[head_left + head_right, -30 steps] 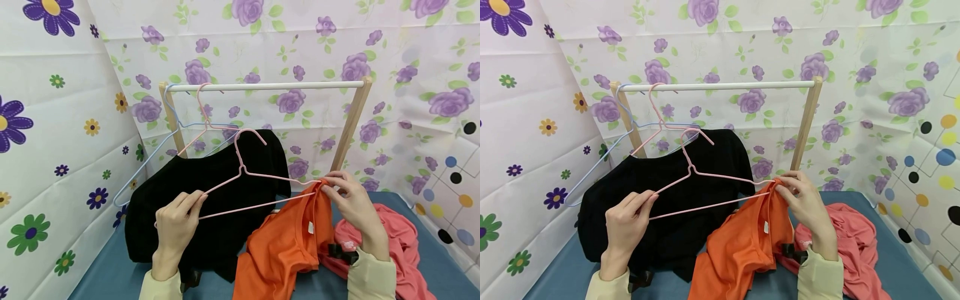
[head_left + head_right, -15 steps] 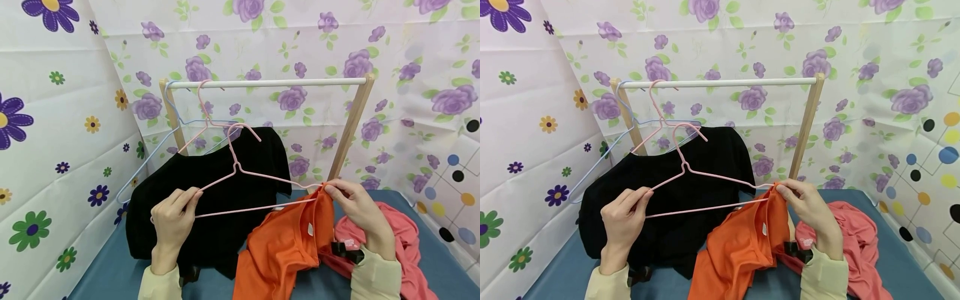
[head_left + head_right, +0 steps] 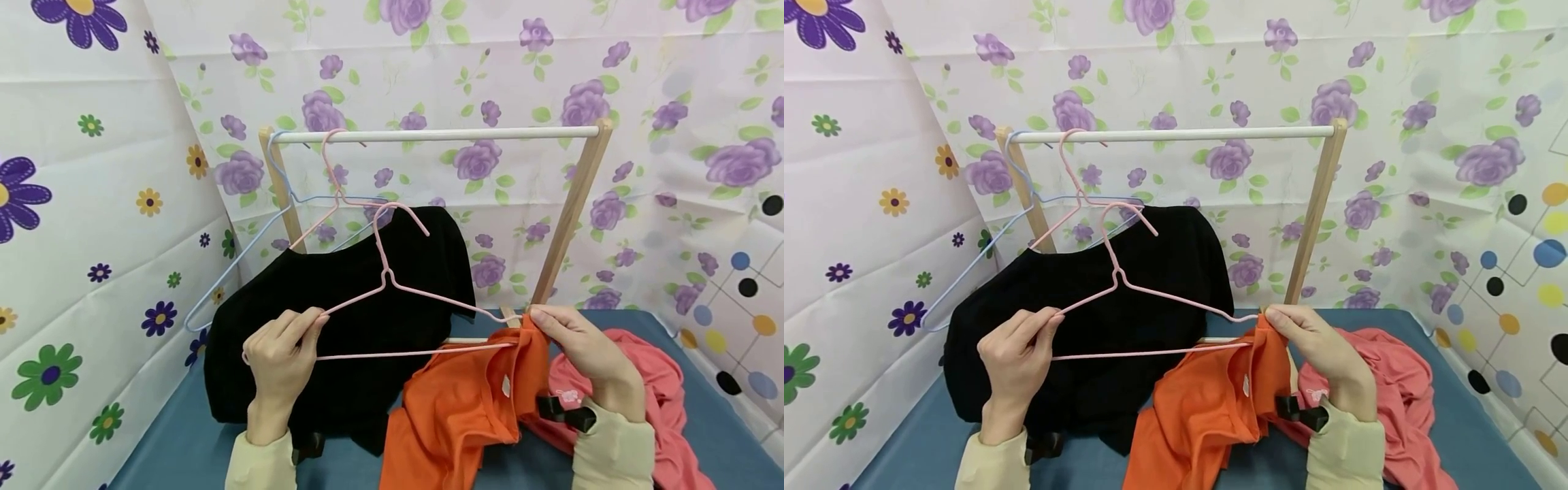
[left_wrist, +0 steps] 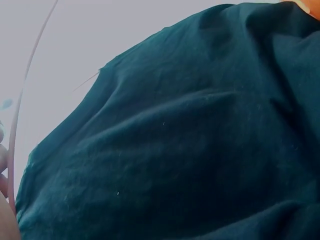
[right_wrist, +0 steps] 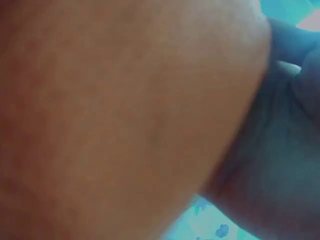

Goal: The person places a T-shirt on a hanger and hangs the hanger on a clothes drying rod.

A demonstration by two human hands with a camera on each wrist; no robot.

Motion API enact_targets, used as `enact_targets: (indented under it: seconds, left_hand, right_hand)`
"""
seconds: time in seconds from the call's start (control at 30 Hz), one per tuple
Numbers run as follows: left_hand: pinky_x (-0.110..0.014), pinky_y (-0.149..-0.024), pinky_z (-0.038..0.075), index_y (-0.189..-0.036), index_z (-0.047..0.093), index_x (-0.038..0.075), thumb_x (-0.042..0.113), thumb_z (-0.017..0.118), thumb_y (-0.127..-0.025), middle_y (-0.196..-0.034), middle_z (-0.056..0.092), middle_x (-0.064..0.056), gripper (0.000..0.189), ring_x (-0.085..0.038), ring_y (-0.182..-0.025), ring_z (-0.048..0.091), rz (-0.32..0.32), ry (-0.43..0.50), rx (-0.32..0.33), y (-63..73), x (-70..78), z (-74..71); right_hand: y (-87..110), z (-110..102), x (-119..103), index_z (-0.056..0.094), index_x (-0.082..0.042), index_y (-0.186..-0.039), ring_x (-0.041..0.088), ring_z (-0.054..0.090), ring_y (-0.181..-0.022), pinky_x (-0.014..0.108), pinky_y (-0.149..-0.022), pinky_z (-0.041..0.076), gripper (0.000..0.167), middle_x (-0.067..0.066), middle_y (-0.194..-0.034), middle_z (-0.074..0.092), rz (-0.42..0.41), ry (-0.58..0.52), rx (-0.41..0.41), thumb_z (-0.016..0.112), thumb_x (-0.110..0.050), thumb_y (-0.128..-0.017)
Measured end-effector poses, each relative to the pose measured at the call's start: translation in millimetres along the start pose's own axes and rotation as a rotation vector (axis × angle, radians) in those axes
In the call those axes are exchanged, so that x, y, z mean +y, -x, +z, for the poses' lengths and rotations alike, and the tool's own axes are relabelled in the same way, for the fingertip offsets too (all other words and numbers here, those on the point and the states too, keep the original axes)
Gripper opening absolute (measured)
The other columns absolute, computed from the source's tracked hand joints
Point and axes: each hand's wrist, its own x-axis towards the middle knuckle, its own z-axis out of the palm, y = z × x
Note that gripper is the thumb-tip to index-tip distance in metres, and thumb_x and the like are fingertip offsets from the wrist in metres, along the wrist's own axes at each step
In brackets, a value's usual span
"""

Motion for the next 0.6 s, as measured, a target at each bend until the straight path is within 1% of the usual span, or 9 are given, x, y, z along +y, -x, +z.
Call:
enact_targets:
  seconds: [0.07,0.1,0.17,0.23,0.3,0.37,0.43,0.53,0.6]
  left_hand:
    - [-0.024,-0.04,0.028,-0.077,0.073,0.008,0.033,0.064,-0.096,-0.06,0.057,0.001,0.032,-0.01,-0.041,0.037,0.001,0.011,0.004,0.4,1.7,2.0]
    - [-0.024,-0.04,0.028,-0.077,0.073,0.008,0.033,0.064,-0.096,-0.06,0.057,0.001,0.032,-0.01,-0.041,0.037,0.002,0.017,0.008,0.3,2.7,2.9]
    - [-0.023,-0.04,0.026,-0.077,0.073,0.008,0.033,0.063,-0.096,-0.06,0.056,0.001,0.033,-0.01,-0.041,0.036,0.015,0.021,0.0,-0.2,4.5,4.1]
    - [-0.023,-0.04,0.025,-0.077,0.073,0.009,0.033,0.063,-0.096,-0.059,0.055,0.001,0.032,-0.009,-0.041,0.034,0.032,0.009,-0.016,-0.5,6.2,4.8]
    - [-0.022,-0.04,0.024,-0.078,0.072,0.01,0.033,0.063,-0.097,-0.059,0.054,0.001,0.032,-0.009,-0.041,0.033,0.043,0.001,-0.029,-0.8,7.4,5.3]
    - [-0.022,-0.04,0.023,-0.078,0.072,0.01,0.033,0.063,-0.097,-0.059,0.054,0.001,0.031,-0.008,-0.041,0.031,0.048,-0.011,-0.041,-0.7,7.9,5.4]
    - [-0.022,-0.039,0.022,-0.077,0.072,0.01,0.033,0.063,-0.097,-0.059,0.055,0.001,0.031,-0.008,-0.041,0.03,0.035,-0.013,-0.034,-0.8,7.7,5.4]
    - [-0.022,-0.039,0.023,-0.077,0.072,0.009,0.033,0.062,-0.097,-0.059,0.055,0.001,0.032,-0.007,-0.041,0.031,0.022,-0.007,-0.025,-0.5,7.1,5.8]
    - [-0.022,-0.039,0.024,-0.078,0.073,0.009,0.032,0.063,-0.097,-0.06,0.056,0.001,0.031,-0.007,-0.041,0.032,0.012,-0.004,-0.027,0.3,6.2,6.0]
  right_hand:
    - [-0.7,1.9,0.4,0.062,-0.002,-0.115,0.016,0.063,-0.092,0.028,-0.081,0.051,0.044,0.003,-0.101,0.065,0.009,-0.146,-0.019,0.019,0.005,-0.106]
    - [-1.4,2.9,1.5,0.059,0.0,-0.116,0.016,0.064,-0.089,0.028,-0.077,0.051,0.044,0.004,-0.1,0.064,0.0,-0.2,-0.035,0.017,0.006,-0.105]
    - [-4.6,5.6,3.2,0.056,0.002,-0.113,0.015,0.06,-0.08,0.027,-0.068,0.049,0.04,0.005,-0.096,0.059,0.004,-0.211,-0.029,0.017,0.005,-0.106]
    - [-8.6,8.5,4.8,0.053,0.001,-0.104,0.014,0.052,-0.066,0.028,-0.058,0.042,0.032,0.004,-0.085,0.051,0.005,-0.09,-0.005,0.021,0.005,-0.105]
    - [-12.6,11.0,7.1,0.048,0.0,-0.097,0.017,0.041,-0.056,0.034,-0.052,0.033,0.028,0.005,-0.077,0.041,-0.017,0.028,0.007,0.023,0.008,-0.104]
    - [-15.2,13.2,8.4,0.047,-0.003,-0.095,0.017,0.036,-0.05,0.034,-0.048,0.03,0.024,0.005,-0.072,0.037,-0.011,0.127,0.051,0.027,0.007,-0.104]
    - [-17.2,14.6,10.9,0.046,-0.002,-0.096,0.016,0.032,-0.045,0.032,-0.043,0.028,0.02,0.005,-0.067,0.035,-0.035,0.177,0.114,0.03,0.009,-0.103]
    - [-20.6,17.1,12.6,0.048,-0.001,-0.098,0.013,0.034,-0.044,0.029,-0.041,0.028,0.009,0.002,-0.063,0.04,-0.075,0.258,0.3,0.042,0.005,-0.102]
    - [-23.2,19.3,13.5,0.051,0.002,-0.095,0.011,0.037,-0.046,0.027,-0.041,0.029,0.005,0.001,-0.062,0.045,-0.141,0.31,0.422,0.05,0.004,-0.099]
